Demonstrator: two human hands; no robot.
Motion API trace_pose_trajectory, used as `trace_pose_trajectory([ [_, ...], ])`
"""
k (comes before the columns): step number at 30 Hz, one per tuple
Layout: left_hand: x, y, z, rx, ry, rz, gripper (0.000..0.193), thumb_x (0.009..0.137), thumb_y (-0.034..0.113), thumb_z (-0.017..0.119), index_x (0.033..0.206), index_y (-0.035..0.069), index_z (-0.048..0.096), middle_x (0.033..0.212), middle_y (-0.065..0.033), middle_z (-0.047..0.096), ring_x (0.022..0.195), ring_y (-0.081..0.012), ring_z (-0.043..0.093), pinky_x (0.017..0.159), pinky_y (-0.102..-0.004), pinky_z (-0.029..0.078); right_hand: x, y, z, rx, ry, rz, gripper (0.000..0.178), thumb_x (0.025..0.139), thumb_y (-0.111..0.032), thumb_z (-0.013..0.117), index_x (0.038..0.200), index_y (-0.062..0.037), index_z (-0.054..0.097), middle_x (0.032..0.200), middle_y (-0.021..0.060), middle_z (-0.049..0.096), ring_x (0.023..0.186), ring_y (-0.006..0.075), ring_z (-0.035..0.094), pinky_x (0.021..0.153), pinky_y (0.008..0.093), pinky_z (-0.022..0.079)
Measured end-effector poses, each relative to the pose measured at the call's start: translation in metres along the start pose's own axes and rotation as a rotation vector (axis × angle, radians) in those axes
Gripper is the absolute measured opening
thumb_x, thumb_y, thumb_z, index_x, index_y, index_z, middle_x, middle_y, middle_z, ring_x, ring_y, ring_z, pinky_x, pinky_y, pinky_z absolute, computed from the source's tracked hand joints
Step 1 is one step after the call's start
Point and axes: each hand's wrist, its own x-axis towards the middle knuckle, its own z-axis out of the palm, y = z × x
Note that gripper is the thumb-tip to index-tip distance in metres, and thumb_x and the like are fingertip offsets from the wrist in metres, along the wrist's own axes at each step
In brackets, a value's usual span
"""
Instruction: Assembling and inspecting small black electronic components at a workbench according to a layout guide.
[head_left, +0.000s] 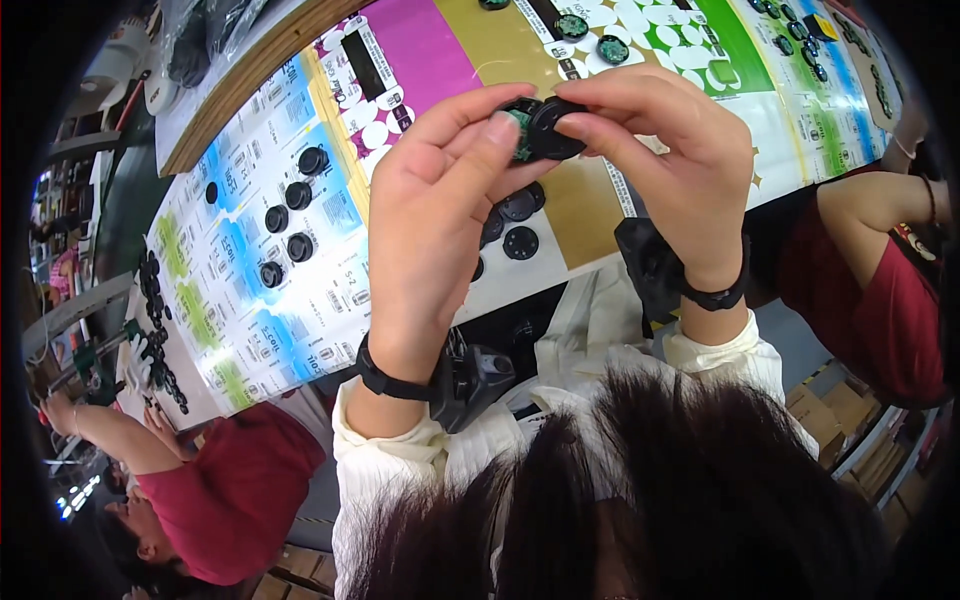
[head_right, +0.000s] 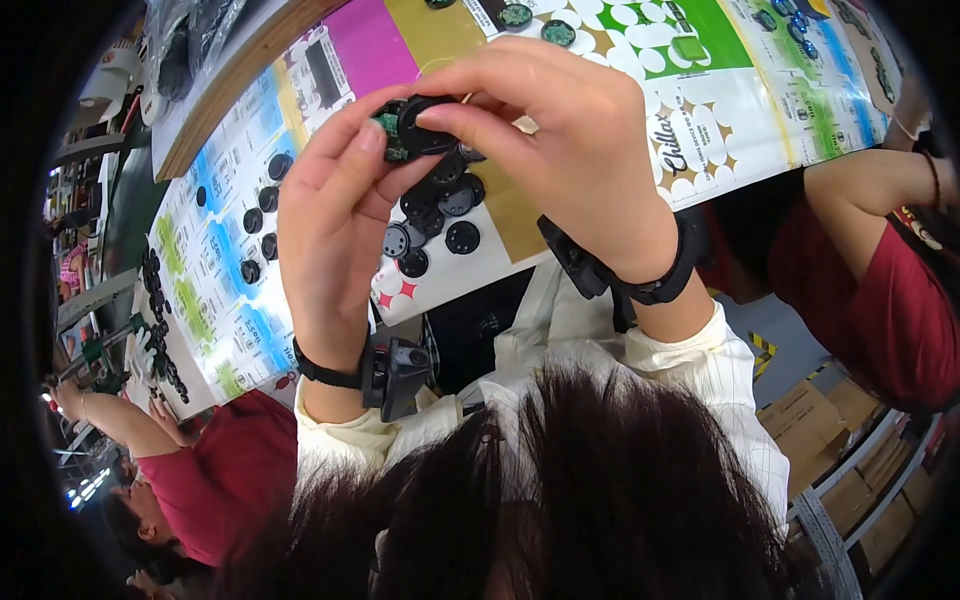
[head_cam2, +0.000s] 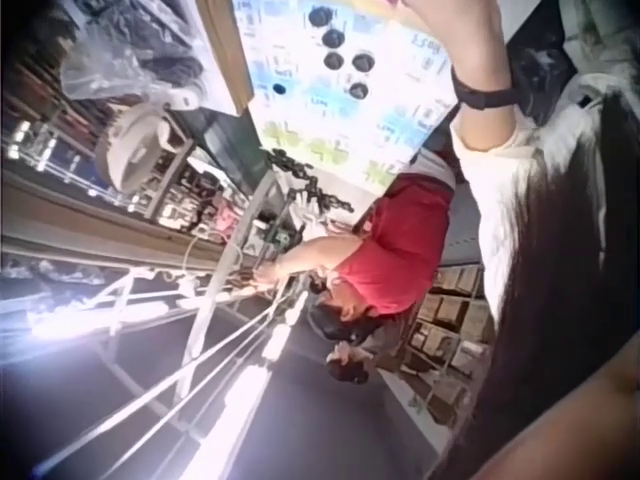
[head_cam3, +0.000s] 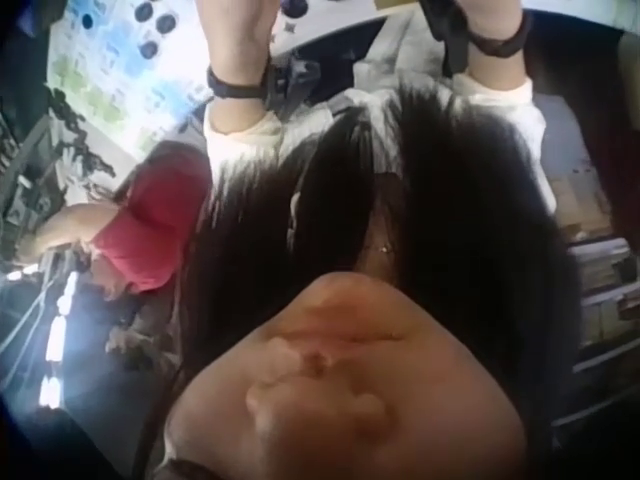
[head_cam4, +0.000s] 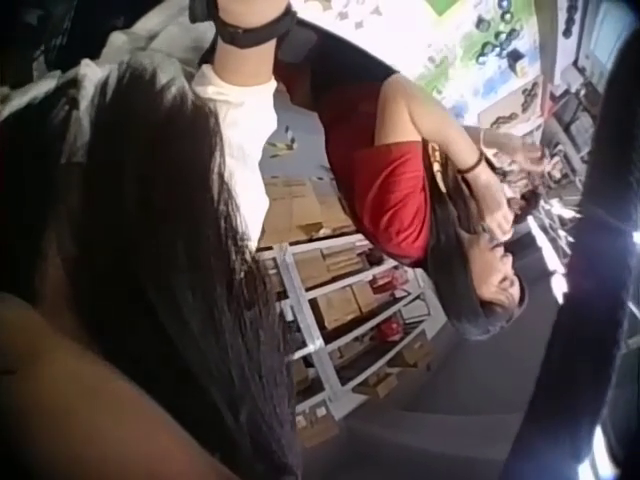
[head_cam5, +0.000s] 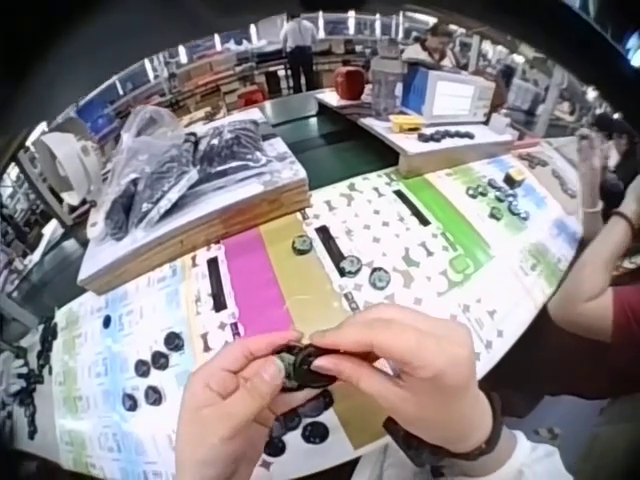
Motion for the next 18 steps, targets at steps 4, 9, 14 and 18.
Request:
trace_pose_trajectory([
  [4, -0.007, -0.008, 0.001, 0.018, 0.036, 0.133, 0.026, 0.077, 0.001, 0.053, 0.101, -0.007, 0.046, 0.095, -0.0132, 0.055, 0.084, -0.0145, 0.055, 0.073, -0.0224, 0.045, -0.001, -0.008, 0.002, -0.127, 0.011, -0.081, 0.023, 0.065, 0.005, 0.062, 0.088, 0.0018, 0.059, 0.079, 0.0076, 0.057, 0.064, 0.0117, 0.055, 0.055, 0.0194, 0.045],
  [9, -0.013, -0.010, 0.001, 0.123, 0.075, 0.237, 0.029, 0.080, 0.004, 0.049, 0.106, -0.008, 0.042, 0.097, -0.0144, 0.054, 0.088, -0.0186, 0.054, 0.077, -0.0278, 0.045, -0.004, -0.015, 0.004, -0.192, -0.019, -0.103, 0.035, 0.058, 0.001, 0.067, 0.092, -0.0004, 0.060, 0.083, 0.0074, 0.056, 0.067, 0.0123, 0.053, 0.057, 0.0206, 0.045],
  [14, -0.018, 0.000, 0.003, -0.074, -0.036, 0.133, 0.036, 0.083, 0.013, 0.048, 0.112, -0.007, 0.039, 0.102, -0.0147, 0.052, 0.090, -0.0219, 0.054, 0.081, -0.0333, 0.044, 0.003, -0.021, 0.001, -0.250, 0.005, -0.215, 0.042, 0.052, -0.001, 0.069, 0.094, -0.0004, 0.059, 0.087, 0.0074, 0.052, 0.074, 0.0137, 0.052, 0.060, 0.0228, 0.045],
  [18, -0.022, 0.009, -0.003, -0.062, -0.104, 0.056, 0.046, 0.082, 0.021, 0.051, 0.116, -0.004, 0.035, 0.103, -0.0136, 0.051, 0.091, -0.0224, 0.053, 0.082, -0.0335, 0.043, -0.002, -0.028, -0.004, -0.101, 0.024, -0.230, 0.045, 0.051, -0.003, 0.070, 0.094, 0.0020, 0.058, 0.089, 0.0077, 0.049, 0.078, 0.0149, 0.050, 0.062, 0.0238, 0.045],
])
